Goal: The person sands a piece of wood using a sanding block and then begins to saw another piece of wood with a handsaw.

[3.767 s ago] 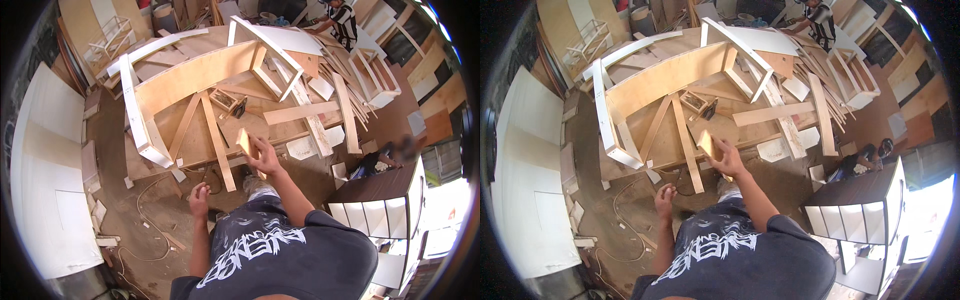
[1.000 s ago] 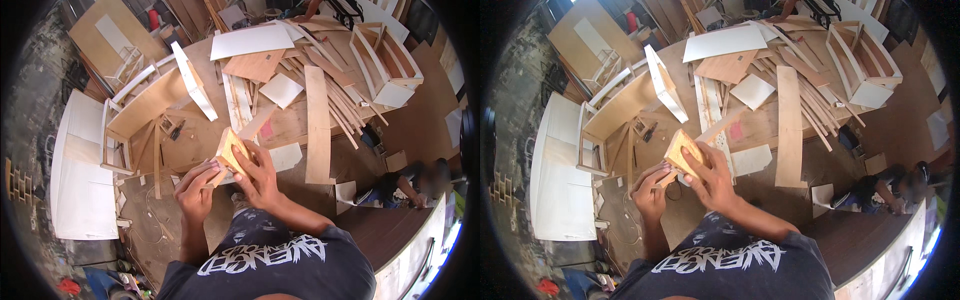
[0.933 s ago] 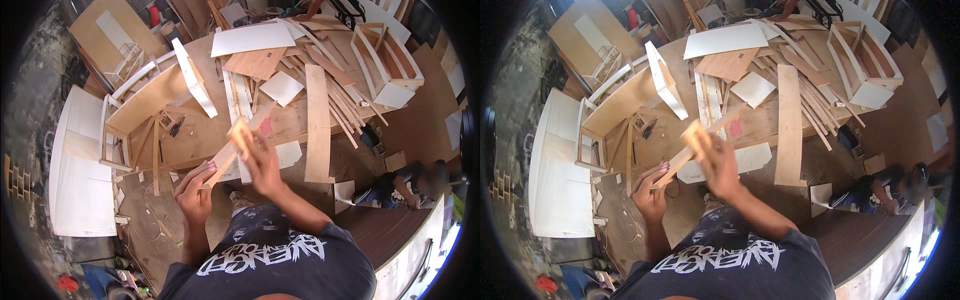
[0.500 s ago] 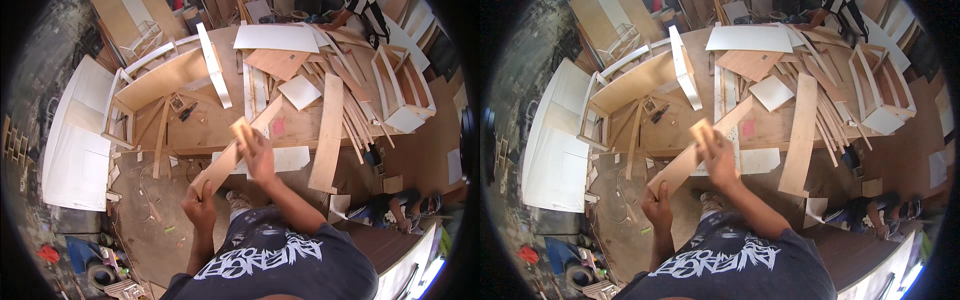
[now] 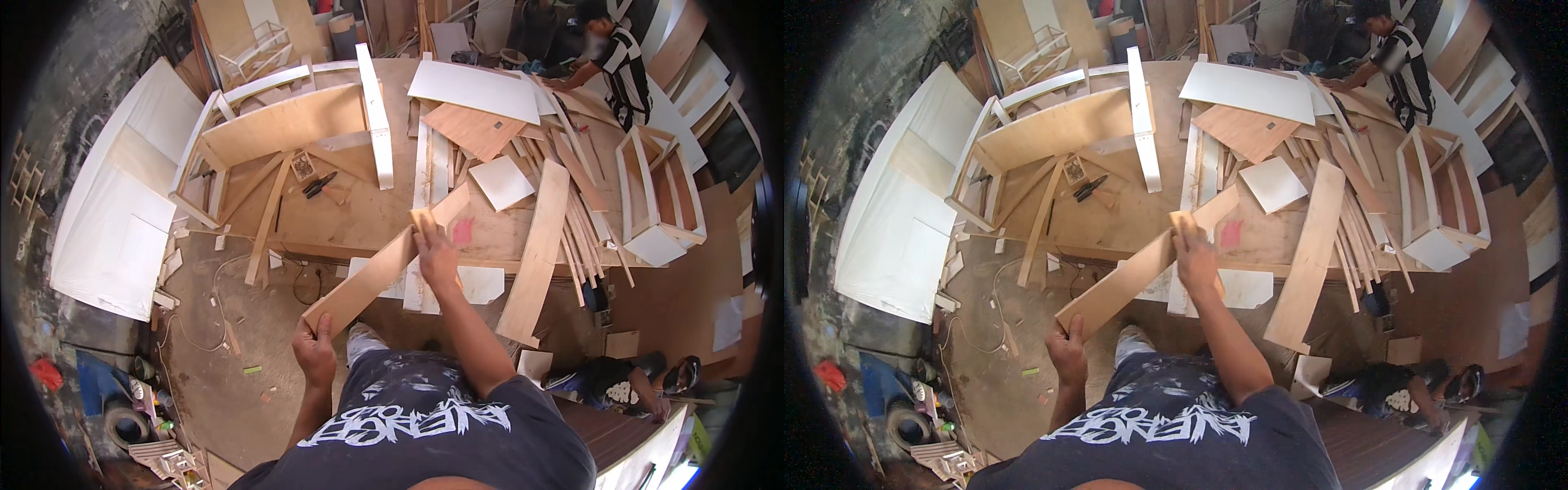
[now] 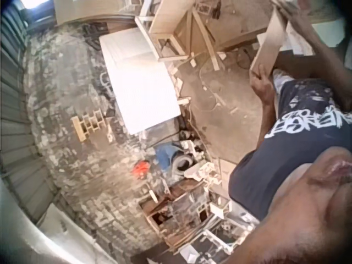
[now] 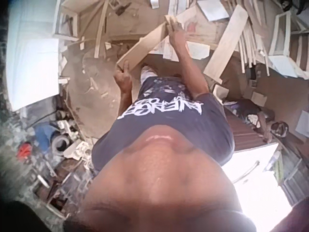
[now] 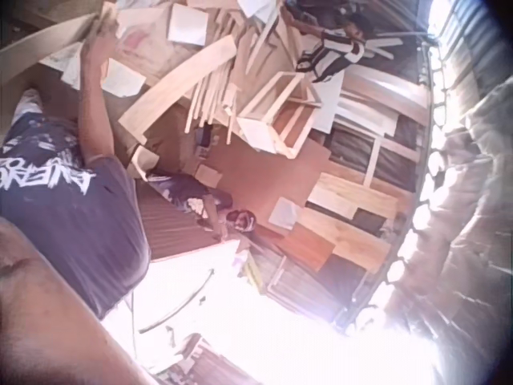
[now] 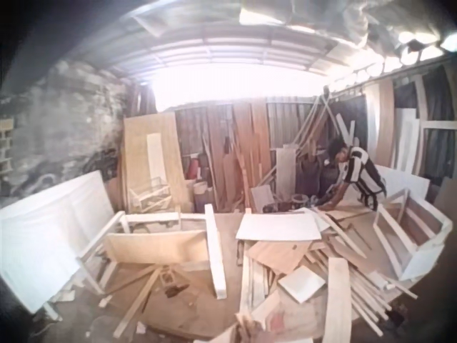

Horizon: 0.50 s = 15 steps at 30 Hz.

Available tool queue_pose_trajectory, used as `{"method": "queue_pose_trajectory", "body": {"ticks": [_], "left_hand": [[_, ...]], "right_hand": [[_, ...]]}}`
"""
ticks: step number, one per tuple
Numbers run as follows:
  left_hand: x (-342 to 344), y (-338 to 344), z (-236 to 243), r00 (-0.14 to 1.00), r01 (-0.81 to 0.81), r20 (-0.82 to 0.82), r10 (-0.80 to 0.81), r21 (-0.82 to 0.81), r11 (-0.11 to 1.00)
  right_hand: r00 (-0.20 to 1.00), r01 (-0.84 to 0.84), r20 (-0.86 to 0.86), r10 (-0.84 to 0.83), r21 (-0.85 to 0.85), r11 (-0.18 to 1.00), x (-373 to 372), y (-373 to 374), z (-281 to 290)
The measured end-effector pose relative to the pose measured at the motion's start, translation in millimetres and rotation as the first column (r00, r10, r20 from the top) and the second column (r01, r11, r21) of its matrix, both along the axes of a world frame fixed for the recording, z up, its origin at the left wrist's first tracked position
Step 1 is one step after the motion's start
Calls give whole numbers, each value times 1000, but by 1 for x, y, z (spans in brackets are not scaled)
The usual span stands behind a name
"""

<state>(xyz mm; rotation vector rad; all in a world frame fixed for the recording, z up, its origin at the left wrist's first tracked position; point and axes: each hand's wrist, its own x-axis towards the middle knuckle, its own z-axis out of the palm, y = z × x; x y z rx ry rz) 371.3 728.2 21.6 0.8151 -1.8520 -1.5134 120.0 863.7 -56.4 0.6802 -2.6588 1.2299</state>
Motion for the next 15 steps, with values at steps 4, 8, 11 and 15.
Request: {"method": "queue_pose_trajectory", "body": {"ticks": [4,8,11,15], "left_hand": [[-6,-18,-3,999,31,-19,-30,0,1000],[-10,-47,10,997,80,-26,-78,92,993],[-14,-59,8,991,127,-44,-123,97,987],[-8,-89,2,977,211,25,-212,35,977]], "right_hand": [[939,-62,-333,87,87,994,19,-9,-10],[932,-226,-285,223,22,974,100,-34,64],[970,-208,-130,203,-23,978,73,-35,43],[999,35,28,-32,-100,994,19,-38,9]]}}
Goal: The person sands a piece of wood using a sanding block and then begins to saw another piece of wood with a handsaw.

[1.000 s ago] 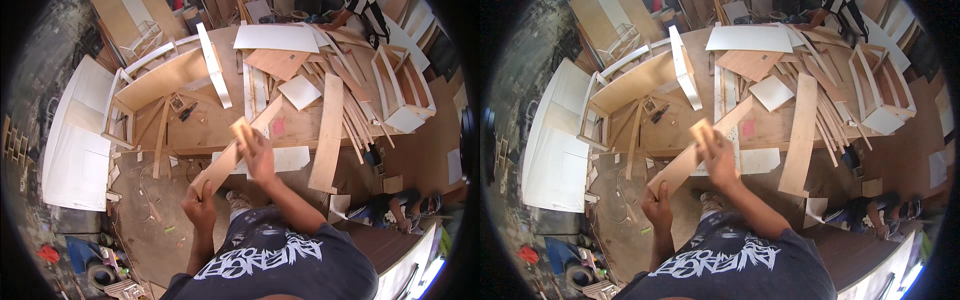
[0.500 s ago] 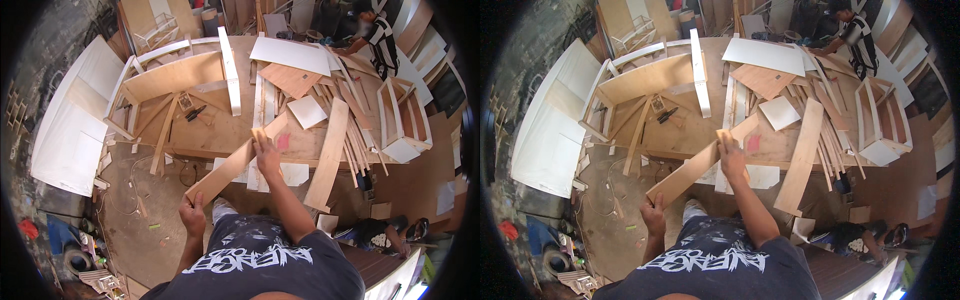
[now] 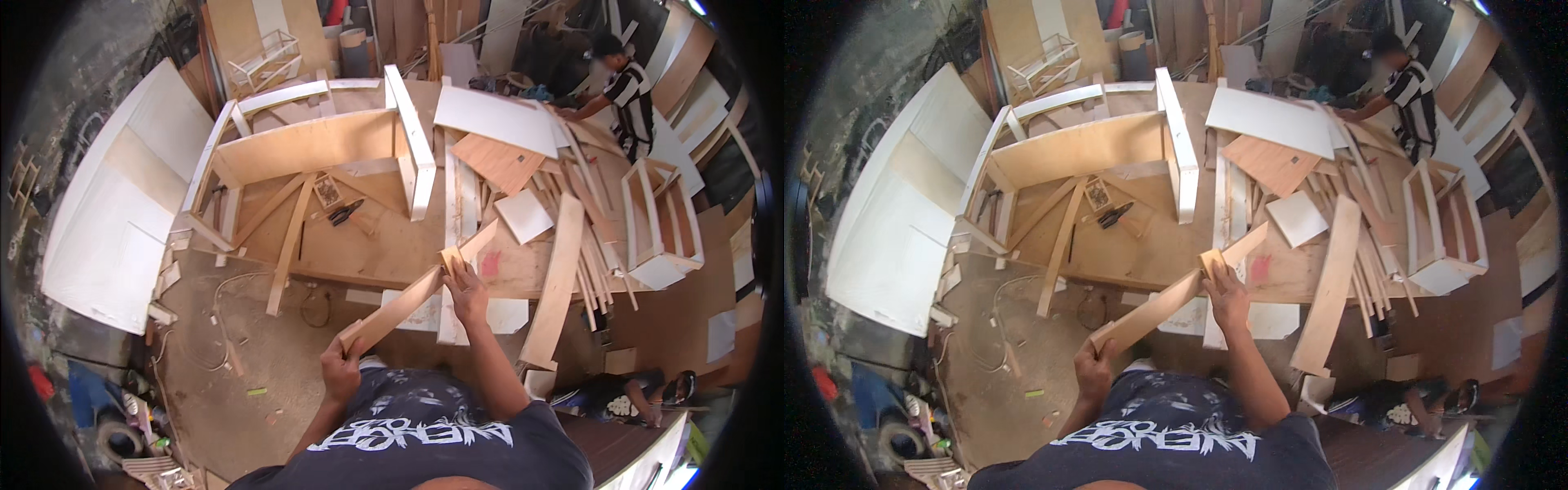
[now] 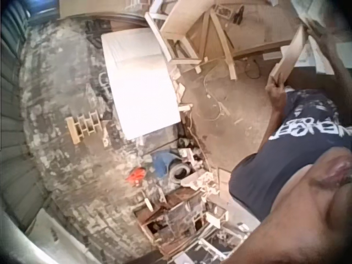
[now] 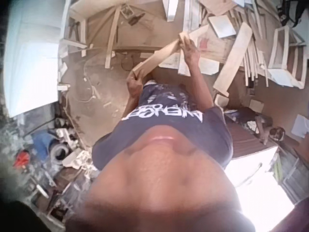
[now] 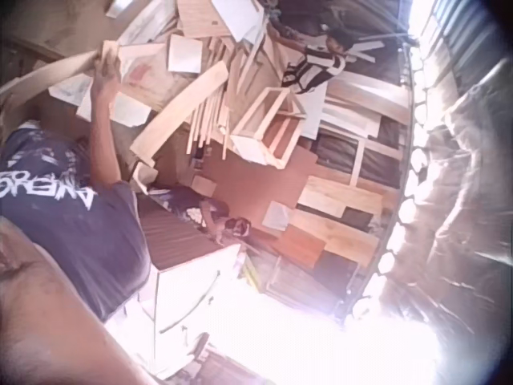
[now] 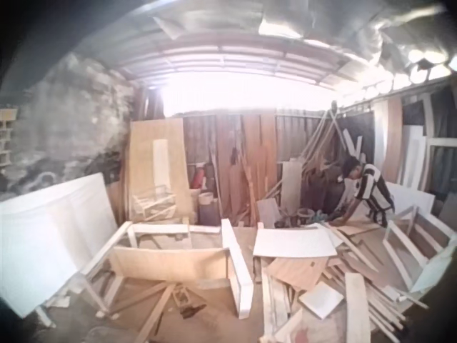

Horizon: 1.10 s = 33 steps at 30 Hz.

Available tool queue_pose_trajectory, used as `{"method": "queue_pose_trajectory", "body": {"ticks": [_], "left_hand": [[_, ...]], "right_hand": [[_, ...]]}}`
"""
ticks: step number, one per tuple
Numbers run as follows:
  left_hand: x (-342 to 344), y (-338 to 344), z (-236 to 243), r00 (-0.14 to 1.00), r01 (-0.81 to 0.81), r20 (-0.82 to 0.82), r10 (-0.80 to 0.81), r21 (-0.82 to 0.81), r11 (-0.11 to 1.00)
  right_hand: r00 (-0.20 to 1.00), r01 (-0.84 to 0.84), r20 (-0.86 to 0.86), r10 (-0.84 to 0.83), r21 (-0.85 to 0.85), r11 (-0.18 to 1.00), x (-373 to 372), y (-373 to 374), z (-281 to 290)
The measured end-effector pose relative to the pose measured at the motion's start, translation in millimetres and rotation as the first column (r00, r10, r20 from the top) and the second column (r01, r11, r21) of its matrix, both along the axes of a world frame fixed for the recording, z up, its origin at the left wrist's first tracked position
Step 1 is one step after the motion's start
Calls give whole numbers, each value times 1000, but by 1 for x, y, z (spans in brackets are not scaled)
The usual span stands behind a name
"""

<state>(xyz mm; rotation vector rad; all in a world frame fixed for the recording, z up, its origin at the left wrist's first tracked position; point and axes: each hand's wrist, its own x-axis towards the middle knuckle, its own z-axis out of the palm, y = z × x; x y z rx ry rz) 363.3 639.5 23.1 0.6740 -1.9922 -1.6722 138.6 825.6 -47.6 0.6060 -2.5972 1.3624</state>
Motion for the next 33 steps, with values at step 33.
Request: {"method": "queue_pose_trajectory", "body": {"ticks": [33], "left_hand": [[-29,-137,-16,882,429,-178,-437,-82,899]], "right_hand": [[985,80,99,-140,459,885,-4,-113,44]]}}
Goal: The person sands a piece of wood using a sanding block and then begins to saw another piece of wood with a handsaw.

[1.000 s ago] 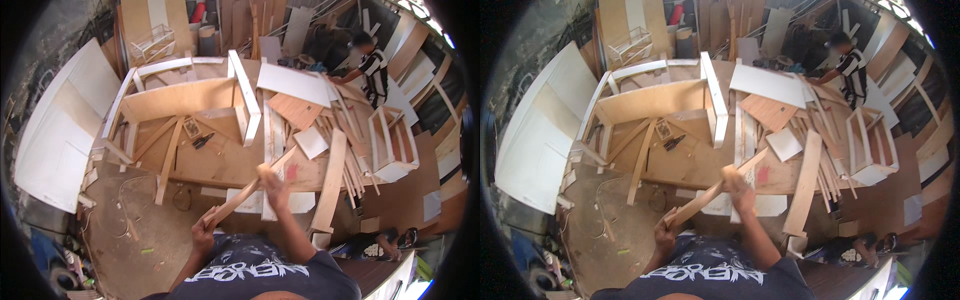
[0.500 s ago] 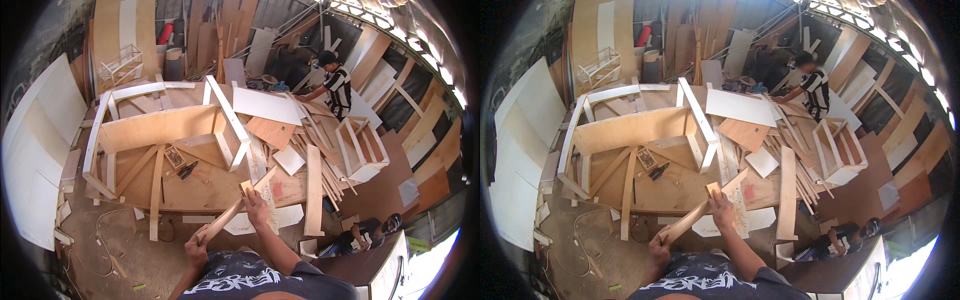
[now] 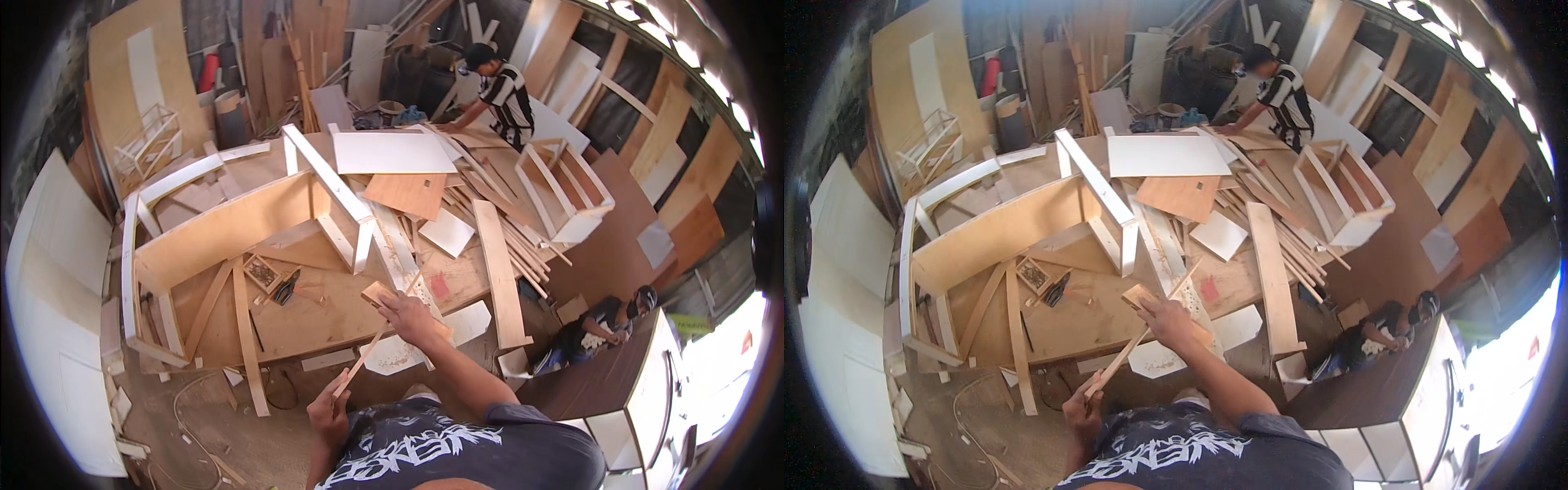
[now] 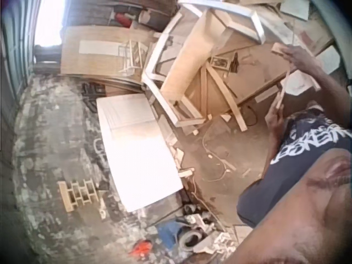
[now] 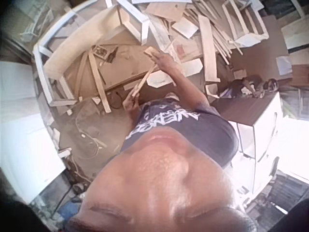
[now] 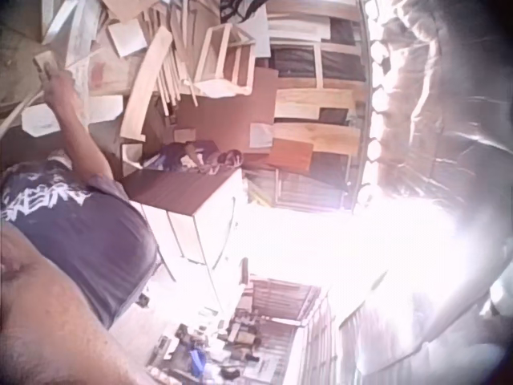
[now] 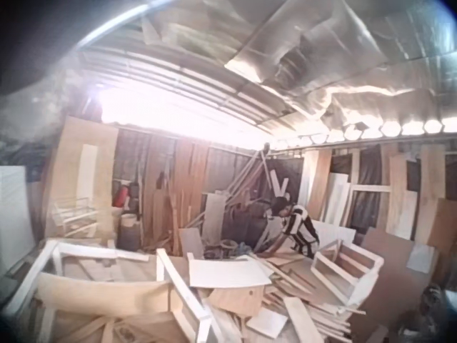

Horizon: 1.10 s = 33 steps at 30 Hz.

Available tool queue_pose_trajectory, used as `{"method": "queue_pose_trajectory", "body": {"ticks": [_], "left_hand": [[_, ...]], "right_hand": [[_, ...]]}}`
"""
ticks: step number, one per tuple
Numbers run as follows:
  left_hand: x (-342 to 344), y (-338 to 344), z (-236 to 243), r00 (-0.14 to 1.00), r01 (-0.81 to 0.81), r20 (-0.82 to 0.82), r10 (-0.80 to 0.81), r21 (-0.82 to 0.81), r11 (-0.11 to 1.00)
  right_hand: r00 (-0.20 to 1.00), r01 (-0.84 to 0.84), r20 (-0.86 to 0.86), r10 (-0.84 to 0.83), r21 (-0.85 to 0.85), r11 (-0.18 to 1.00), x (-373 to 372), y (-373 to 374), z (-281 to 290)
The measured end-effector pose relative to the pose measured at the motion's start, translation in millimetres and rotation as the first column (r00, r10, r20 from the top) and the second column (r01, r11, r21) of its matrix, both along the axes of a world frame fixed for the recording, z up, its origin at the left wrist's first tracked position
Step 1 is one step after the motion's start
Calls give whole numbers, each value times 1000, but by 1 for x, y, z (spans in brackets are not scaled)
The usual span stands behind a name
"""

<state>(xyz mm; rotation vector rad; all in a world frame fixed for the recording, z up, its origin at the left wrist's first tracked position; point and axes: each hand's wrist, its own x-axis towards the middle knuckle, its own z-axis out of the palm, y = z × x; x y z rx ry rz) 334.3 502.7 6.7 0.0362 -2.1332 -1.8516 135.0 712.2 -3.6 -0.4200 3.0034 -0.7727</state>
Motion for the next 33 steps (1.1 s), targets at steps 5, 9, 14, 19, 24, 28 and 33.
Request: {"method": "queue_pose_trajectory", "body": {"ticks": [5,9,14,19,24,28,33], "left_hand": [[-9,-11,8,994,-81,-74,80,-14,997],[-7,-1,9,992,-21,-129,9,-92,996],[-13,12,7,975,4,-220,5,40,999],[-4,-16,5,936,70,289,-203,410,909],[7,0,6,964,-62,261,-48,396,916],[12,5,3,970,-57,239,-36,371,927],[4,0,17,989,-142,74,130,183,973]], "right_hand": [[905,-336,-256,339,57,940,61,-7,9],[920,-228,-332,208,-21,973,54,30,10],[960,-202,-196,198,0,979,-4,77,-70],[881,-422,-298,367,-144,895,68,9,7],[903,-310,-329,278,-50,949,27,16,-21],[959,23,-284,1,82,996,-8,33,-47],[732,-392,-435,524,361,846,59,-15,-33]]}}
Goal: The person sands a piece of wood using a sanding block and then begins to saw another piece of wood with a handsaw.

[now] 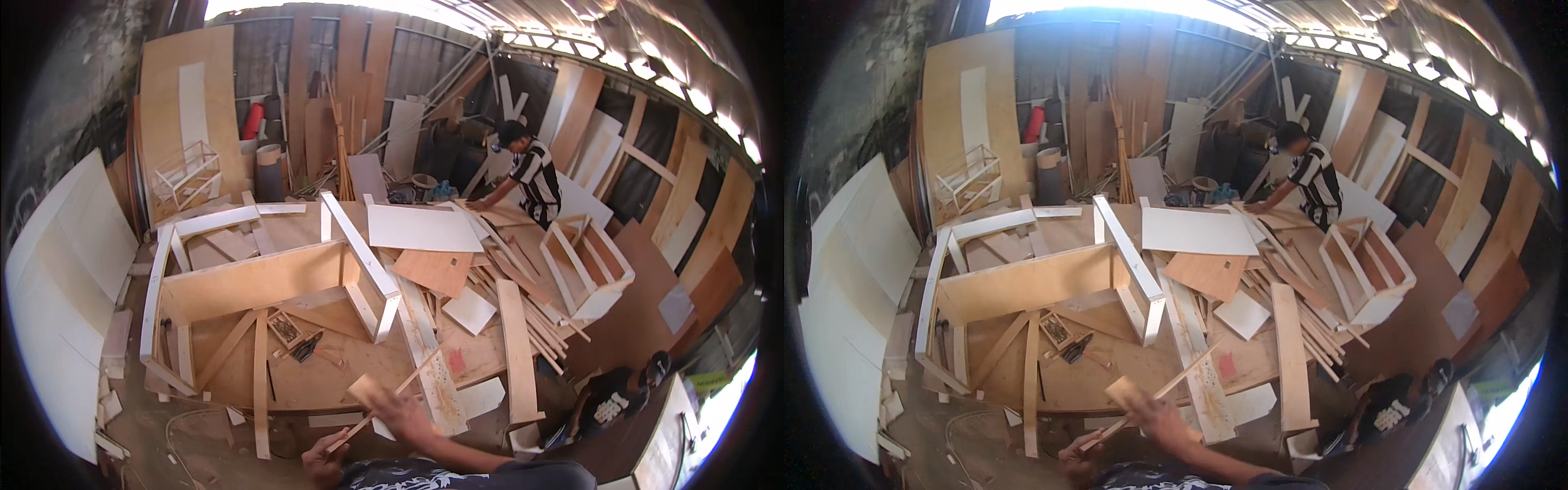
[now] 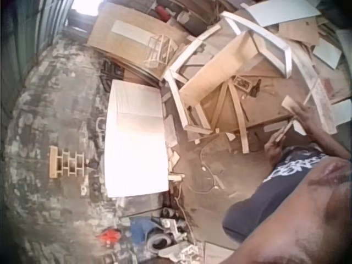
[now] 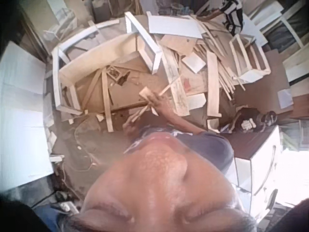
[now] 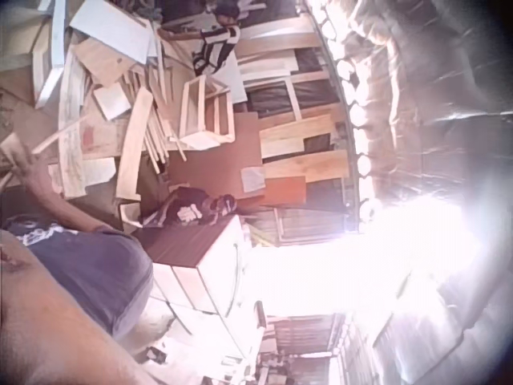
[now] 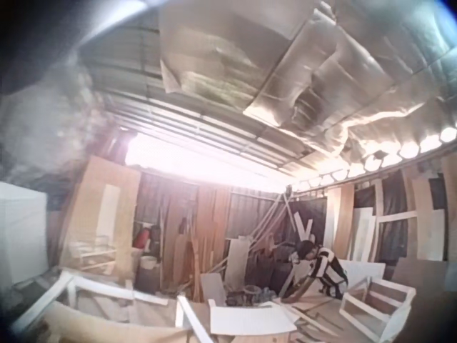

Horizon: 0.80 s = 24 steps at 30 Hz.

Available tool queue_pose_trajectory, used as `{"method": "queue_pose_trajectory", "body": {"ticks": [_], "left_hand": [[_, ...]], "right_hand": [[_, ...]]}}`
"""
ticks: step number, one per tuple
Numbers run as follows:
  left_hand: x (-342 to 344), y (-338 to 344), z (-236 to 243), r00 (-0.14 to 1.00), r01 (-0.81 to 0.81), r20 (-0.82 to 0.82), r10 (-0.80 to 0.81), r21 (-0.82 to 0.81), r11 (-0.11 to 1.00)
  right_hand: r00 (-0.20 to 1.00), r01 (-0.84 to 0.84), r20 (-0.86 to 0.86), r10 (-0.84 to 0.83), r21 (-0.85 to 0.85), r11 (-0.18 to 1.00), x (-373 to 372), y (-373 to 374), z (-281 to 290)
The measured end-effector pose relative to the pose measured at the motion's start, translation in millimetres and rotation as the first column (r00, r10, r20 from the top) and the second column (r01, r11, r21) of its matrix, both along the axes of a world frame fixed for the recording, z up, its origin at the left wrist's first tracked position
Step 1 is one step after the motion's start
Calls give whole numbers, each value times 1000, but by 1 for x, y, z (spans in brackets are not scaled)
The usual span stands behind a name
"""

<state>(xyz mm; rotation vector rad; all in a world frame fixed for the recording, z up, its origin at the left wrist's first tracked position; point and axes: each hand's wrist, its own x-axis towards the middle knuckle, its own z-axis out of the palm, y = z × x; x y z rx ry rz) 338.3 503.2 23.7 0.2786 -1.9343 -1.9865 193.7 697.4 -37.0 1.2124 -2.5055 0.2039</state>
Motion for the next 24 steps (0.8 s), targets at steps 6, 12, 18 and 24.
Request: {"method": "queue_pose_trajectory", "body": {"ticks": [6,12,18,24], "left_hand": [[-9,-12,-39,997,64,-32,-63,44,997],[-12,-22,-28,999,23,-47,-21,37,999],[-40,-31,6,974,-36,-227,-9,-194,980],[-66,-38,17,944,49,-278,-178,-415,908]], "right_hand": [[1000,10,7,-10,-13,1000,-11,25,3],[844,453,381,-378,-130,882,-47,5,27],[936,241,321,-143,-288,927,21,-29,83],[809,516,485,-332,-318,795,-27,15,47]]}}
